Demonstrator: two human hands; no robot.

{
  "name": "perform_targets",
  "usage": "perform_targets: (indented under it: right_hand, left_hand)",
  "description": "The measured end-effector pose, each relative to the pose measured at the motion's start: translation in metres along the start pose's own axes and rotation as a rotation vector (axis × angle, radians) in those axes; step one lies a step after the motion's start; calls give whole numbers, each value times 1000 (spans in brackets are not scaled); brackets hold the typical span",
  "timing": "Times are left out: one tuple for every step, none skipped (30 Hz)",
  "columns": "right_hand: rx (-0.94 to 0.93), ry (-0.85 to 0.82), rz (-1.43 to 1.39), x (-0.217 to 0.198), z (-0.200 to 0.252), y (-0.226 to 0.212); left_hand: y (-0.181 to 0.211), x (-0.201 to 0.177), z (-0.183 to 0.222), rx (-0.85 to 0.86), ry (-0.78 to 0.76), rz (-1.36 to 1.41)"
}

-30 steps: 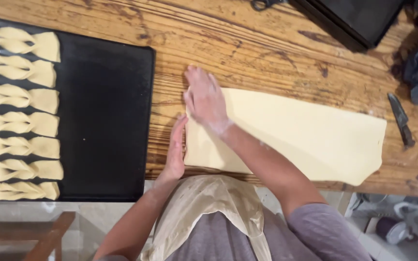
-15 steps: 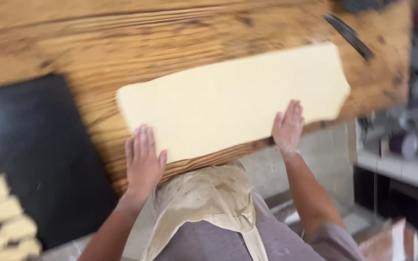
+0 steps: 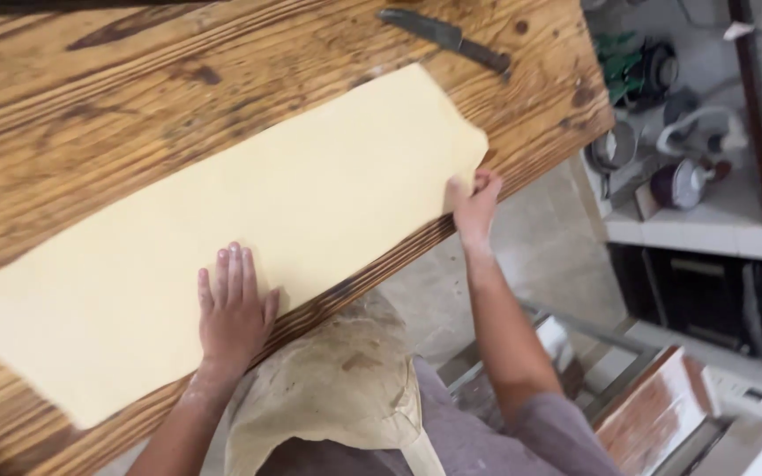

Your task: Sheeting, cutting, and shaping dough into bow-tie pastries on a baking tray

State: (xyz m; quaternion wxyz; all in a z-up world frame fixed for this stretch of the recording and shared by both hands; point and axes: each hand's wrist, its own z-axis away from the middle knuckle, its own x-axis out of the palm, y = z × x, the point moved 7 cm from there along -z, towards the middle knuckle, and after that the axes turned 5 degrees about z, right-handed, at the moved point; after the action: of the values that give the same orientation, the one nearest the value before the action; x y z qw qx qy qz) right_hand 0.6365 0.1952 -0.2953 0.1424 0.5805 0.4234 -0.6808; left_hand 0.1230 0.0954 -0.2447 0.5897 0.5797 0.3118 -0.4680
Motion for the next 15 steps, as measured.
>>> perform_targets:
  right_hand:
    - [-45,-126,-291,8,-5,3]
    - [-77,-273,-573,15,2,8]
    - [-80,-304,-560,2,-3,1]
    - [21,-438,-644,-2,-2,-3]
    - [127,-572,-724,-7,1,-9]
    - [125,-593,-716,-4,-3,-3]
    - [130,-552,-706,-4,-8,4]
    - [119,-505,-706,-2,-21,3]
    - [102,-518,-707,10,-39,10]
    - [58,-528,-593,18,-52,21]
    - [12,-536,-478,27,-64,33]
    - [3,-556,-471,18,-78,21]
    - [-128,-495,-318,5,-94,5]
    - [-270,-418,-173,-6,-116,-21]
    - [-293,-424,-176,-15,-133,-41]
  left_hand:
    - [23,3,-13,58,66,-67]
    - [44,5,-13,104,115,-137]
    - [59,15,-22,75,99,-134]
    - [78,23,-29,136,91,-87]
    - [95,29,-36,197,84,-38]
    - [104,40,-38,176,78,-38]
    - [116,49,-39,214,59,-46]
    - [127,59,-49,255,57,-58]
    - [125,60,-55,238,68,-61]
    - [127,63,-54,241,59,-37]
    - [128,65,-53,243,50,-12]
    - [130,44,-54,220,49,-11]
    - [131,21,-55,203,66,-2]
    - [131,-2,-64,191,99,4]
    - [110,5,-60,173,115,3]
